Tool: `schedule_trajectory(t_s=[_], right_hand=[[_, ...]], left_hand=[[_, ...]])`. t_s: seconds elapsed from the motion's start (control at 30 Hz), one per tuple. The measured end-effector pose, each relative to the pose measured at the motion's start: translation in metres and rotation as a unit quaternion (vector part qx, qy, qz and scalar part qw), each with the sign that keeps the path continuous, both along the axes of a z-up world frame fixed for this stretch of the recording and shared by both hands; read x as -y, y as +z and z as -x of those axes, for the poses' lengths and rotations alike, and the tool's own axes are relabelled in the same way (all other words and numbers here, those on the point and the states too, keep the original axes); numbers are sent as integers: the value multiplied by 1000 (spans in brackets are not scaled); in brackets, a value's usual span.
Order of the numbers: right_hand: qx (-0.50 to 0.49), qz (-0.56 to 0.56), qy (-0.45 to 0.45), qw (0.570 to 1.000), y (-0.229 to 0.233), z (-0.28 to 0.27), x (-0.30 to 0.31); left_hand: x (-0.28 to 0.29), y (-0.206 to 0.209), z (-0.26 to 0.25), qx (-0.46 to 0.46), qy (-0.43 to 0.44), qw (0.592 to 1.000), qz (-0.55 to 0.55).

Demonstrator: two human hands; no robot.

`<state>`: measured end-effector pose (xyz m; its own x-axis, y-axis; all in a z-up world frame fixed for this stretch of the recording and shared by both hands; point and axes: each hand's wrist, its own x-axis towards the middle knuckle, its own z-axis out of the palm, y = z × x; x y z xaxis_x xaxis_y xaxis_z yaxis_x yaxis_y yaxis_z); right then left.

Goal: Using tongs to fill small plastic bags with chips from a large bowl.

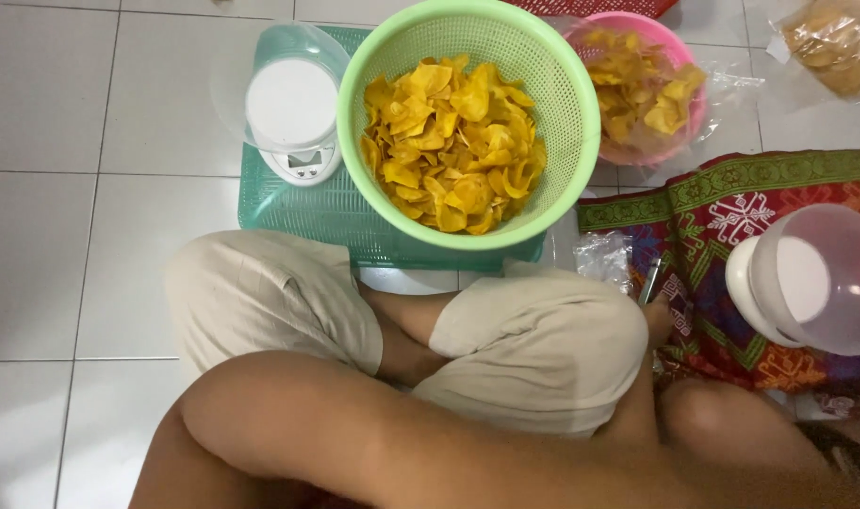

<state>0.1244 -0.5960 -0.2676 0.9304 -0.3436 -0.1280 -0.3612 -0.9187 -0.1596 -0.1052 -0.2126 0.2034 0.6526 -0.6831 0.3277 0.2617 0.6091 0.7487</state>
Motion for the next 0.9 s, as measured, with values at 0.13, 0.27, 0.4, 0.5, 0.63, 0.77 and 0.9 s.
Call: schedule_trajectory(t_s=[0.13,0.27,0.4,0.5,0.63,0.77,0.9], right_hand=[[67,9,44,997,16,11,-5],[141,16,82,986,26,21,-8],[214,16,109,971,73,36,-26],[147,-43,16,988,130,55,-44],[255,-80,107,958,199,75,-56],[279,-193,139,930,289,93,-85],[267,-284,108,914,382,102,-149]], left_hand=[[-21,-35,-9,-23,-1,1000,-18],[-44,-77,-16,-92,55,991,-78],[-62,-112,-11,-163,86,979,-89],[-74,-127,-7,-216,114,958,-150],[-78,-148,-7,-171,148,955,-193],[-75,-152,-11,-90,169,965,-177],[-74,-127,-28,-19,191,954,-228]])
